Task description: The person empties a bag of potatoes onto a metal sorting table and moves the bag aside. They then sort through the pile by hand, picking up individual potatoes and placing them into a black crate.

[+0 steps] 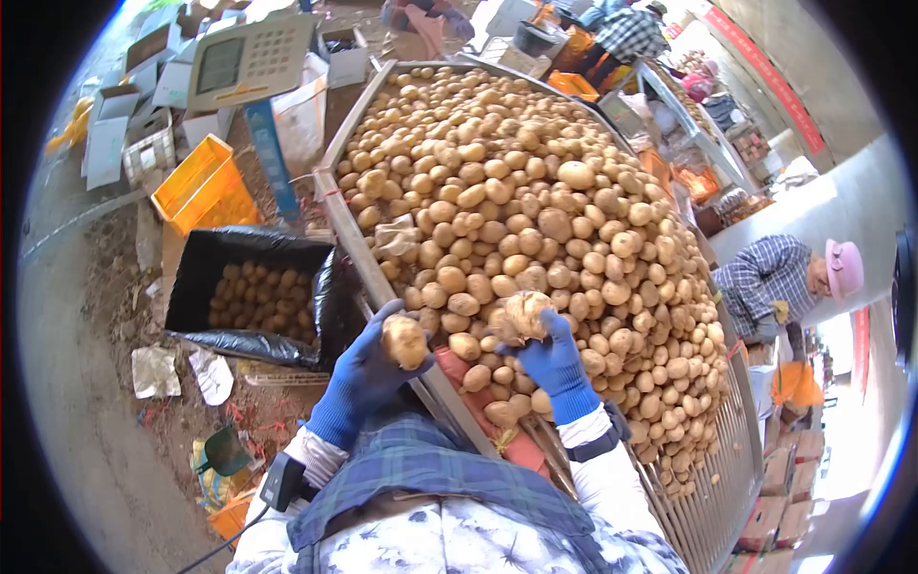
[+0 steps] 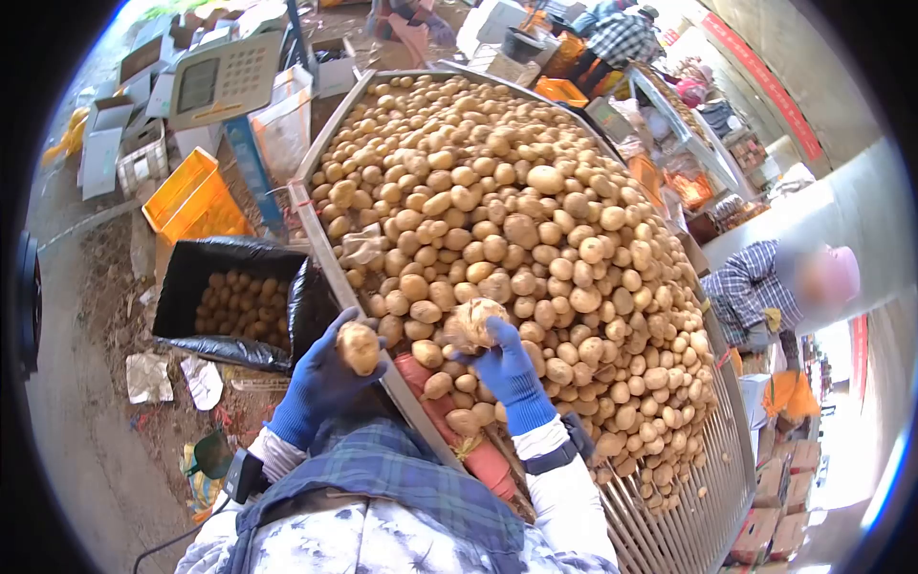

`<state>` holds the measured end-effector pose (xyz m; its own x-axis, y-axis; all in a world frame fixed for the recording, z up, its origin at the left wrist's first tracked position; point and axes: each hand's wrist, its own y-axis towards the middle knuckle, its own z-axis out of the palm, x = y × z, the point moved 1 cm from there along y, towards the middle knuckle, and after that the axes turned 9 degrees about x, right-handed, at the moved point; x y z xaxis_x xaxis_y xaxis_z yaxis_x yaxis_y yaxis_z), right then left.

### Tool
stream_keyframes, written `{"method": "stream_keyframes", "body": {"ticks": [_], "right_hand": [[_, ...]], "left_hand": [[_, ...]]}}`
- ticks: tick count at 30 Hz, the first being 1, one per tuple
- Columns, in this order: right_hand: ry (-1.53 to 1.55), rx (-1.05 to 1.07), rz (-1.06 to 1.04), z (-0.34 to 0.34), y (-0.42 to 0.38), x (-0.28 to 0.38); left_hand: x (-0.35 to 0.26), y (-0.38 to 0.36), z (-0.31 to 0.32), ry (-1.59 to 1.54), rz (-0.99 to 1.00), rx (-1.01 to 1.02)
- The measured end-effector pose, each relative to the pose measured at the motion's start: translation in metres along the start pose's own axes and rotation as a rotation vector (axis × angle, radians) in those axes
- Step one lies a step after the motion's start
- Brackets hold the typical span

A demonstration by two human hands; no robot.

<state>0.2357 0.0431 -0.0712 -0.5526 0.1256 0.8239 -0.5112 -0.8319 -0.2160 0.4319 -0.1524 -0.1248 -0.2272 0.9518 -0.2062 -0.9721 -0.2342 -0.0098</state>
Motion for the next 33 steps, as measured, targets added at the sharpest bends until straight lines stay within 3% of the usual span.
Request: {"method": "stream_keyframes", "body": {"ticks": [1, 2, 3, 5, 7, 8, 9, 15, 19, 21, 22, 24, 25, 27, 29, 31, 32, 33], "right_hand": [[0.309, 0.147, 0.04, 0.002, 0.001, 0.002], [0.432, 0.197, 0.029, 0.007, -0.003, 0.004], [0.446, 0.232, -0.055, 0.008, -0.001, -0.001], [0.545, 0.356, 0.038, 0.008, 0.001, 0.001], [0.548, 0.385, 0.053, 0.004, 0.0, 0.001], [0.543, 0.401, 0.066, 0.001, 0.0, 0.0], [0.558, 0.409, 0.058, -0.004, 0.001, -0.002], [0.077, 0.267, 0.052, -0.01, -0.005, -0.013], [-0.284, 0.187, -0.105, 0.013, 0.001, -0.003], [-0.317, 0.186, -0.085, 0.018, 0.004, 0.001], [-0.525, 0.189, -0.116, 0.021, 0.005, 0.003], [-0.917, 0.185, -0.126, 0.031, 0.007, 0.01], [-0.922, 0.184, -0.119, 0.036, 0.01, 0.012], [-1.196, 0.238, -0.094, 0.045, 0.016, 0.013], [-1.117, 0.209, -0.055, 0.049, 0.024, 0.018], [-0.955, 0.098, -0.16, 0.052, 0.031, 0.023], [-0.929, -0.008, -0.015, 0.053, 0.034, 0.029], [-0.932, -0.015, -0.019, 0.051, 0.037, 0.03]], "left_hand": [[0.004, -0.001, -0.004, 0.009, -0.012, 0.014], [0.007, -0.002, -0.01, 0.014, -0.025, 0.005], [0.012, -0.001, -0.009, 0.018, -0.033, -0.009], [0.022, -0.003, -0.007, 0.072, -0.032, -0.069], [0.028, -0.005, 0.005, -0.079, -0.085, -0.055], [0.032, -0.008, 0.011, -0.058, -0.1, -0.195], [0.033, -0.008, 0.01, -0.041, -0.102, -0.202], [0.032, -0.011, 0.025, 0.233, -0.301, -0.253], [0.026, 0.004, 0.04, 0.179, -0.329, -0.226], [0.019, 0.01, 0.059, 0.234, -0.393, -0.055], [0.015, 0.014, 0.062, 0.38, -0.386, 0.056], [0.012, 0.032, 0.045, 0.474, -0.404, 0.06], [0.009, 0.038, 0.042, 0.576, -0.42, 0.053], [0.006, 0.042, 0.036, 0.475, -0.467, 0.009], [-0.002, 0.052, 0.02, 0.501, -0.5, 0.066], [-0.02, 0.063, 0.034, 0.395, -0.54, -0.013], [-0.026, 0.07, 0.04, 0.326, -0.495, 0.063], [-0.032, 0.076, 0.043, 0.257, -0.445, 0.137]]}}
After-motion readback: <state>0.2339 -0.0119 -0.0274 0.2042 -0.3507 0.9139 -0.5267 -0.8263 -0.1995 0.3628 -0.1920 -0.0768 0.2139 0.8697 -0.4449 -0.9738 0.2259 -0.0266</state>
